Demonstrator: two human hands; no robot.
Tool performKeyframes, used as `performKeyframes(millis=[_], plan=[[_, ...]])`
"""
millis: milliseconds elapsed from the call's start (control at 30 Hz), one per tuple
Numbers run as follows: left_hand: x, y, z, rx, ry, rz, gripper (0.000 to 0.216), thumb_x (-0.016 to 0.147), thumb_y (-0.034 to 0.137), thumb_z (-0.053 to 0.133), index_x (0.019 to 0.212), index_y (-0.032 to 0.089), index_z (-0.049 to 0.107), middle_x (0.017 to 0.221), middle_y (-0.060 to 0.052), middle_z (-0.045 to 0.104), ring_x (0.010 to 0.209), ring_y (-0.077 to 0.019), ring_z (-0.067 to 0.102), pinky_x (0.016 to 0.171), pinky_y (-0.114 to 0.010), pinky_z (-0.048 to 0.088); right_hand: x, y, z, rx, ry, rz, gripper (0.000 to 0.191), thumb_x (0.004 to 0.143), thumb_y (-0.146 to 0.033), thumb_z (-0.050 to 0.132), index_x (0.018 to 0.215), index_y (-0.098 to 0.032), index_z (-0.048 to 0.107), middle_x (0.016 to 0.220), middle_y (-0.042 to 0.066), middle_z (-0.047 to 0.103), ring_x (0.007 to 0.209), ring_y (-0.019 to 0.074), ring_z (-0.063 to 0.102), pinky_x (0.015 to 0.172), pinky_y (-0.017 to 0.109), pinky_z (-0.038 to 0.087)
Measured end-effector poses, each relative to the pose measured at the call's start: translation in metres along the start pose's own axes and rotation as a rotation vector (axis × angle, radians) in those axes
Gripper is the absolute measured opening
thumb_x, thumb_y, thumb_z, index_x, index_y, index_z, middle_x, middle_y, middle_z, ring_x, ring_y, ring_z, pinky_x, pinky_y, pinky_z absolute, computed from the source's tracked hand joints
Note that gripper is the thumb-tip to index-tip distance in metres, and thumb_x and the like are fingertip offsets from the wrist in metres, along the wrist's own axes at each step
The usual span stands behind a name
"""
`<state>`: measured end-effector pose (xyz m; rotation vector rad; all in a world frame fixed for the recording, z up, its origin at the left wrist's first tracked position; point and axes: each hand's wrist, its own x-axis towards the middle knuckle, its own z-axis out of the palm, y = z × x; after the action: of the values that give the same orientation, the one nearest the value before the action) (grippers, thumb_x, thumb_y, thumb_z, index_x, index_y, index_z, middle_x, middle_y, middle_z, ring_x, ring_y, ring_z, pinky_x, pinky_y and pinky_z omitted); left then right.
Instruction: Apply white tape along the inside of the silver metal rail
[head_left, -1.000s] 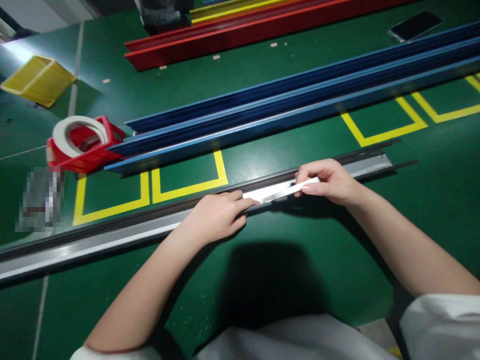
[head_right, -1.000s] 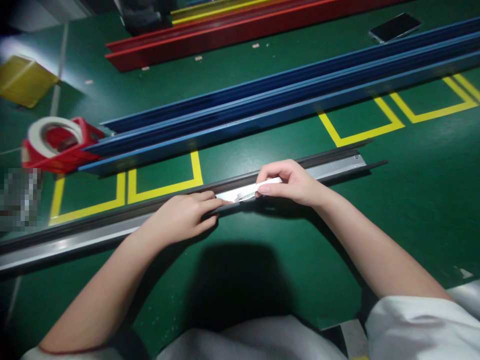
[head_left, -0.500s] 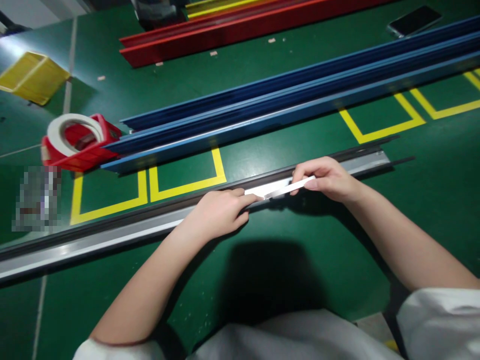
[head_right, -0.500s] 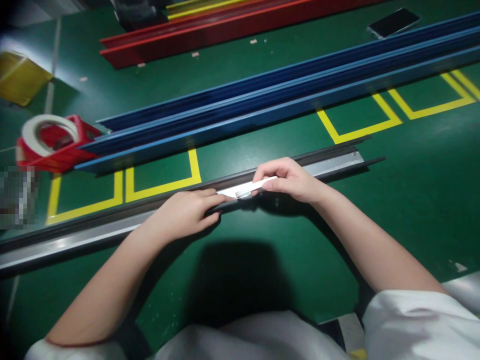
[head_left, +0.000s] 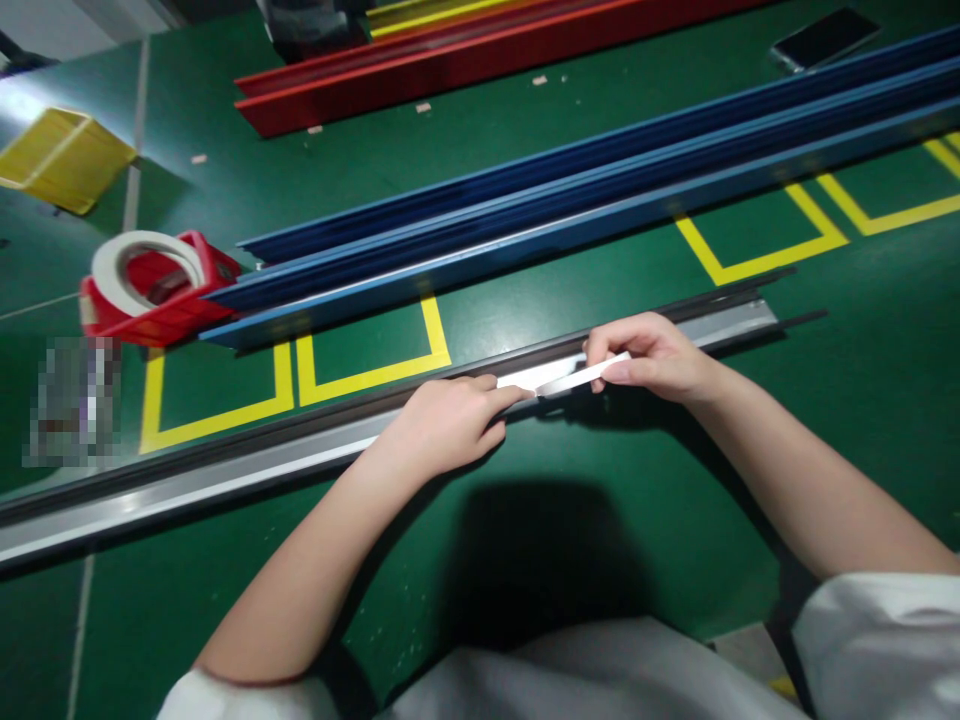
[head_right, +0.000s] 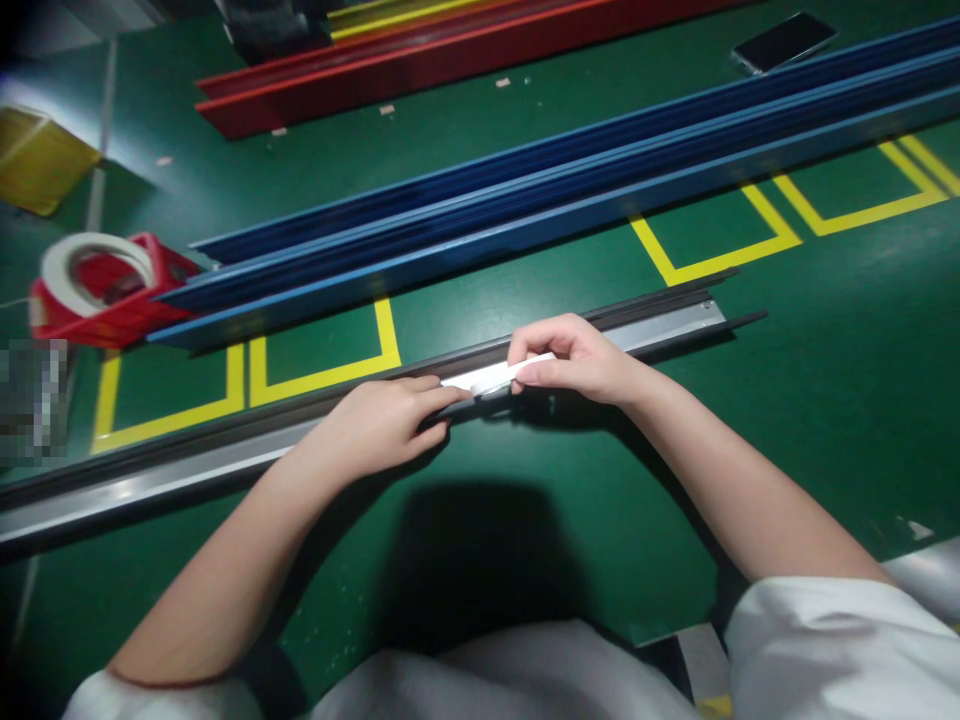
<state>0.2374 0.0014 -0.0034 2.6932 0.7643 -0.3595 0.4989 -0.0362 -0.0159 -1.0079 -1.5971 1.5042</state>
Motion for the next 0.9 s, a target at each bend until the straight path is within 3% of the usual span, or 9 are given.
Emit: performKeyframes(millis=[600, 900], plan=[[0.0012, 0.0031, 0.0027, -0.007, 0.016, -0.002, 0.04, 0.097, 0.042, 0.034, 0.136, 0.038, 0.043, 0.109, -0.002, 0.066, 0.098, -0.0188, 0.063, 0.071, -0.024, 0.046, -0.0017, -0.0012, 0.0012, -0.11, 0.061, -0.01, 0.018, 0.077, -0.032, 0.07, 0.073, -0.014, 0.068, 0.063, 0.001, 0.062, 0.06, 0.011, 0.052, 0.056, 0.022, 0.036], [-0.0013, 0.005, 0.0042, 0.052, 0.013, -0.046, 0.041, 0.097, 0.045, 0.032, 0.138, 0.04, 0.04, 0.108, -0.001, 0.066, 0.088, -0.0182, 0.066, 0.065, -0.024, 0.044, -0.0014, 0.0042, 0.0001, 0.128, 0.129, -0.03, 0.025, 0.078, -0.038, 0.066, 0.078, -0.014, 0.071, 0.072, 0.003, 0.068, 0.064, 0.0131, 0.057, 0.059, 0.023, 0.04]])
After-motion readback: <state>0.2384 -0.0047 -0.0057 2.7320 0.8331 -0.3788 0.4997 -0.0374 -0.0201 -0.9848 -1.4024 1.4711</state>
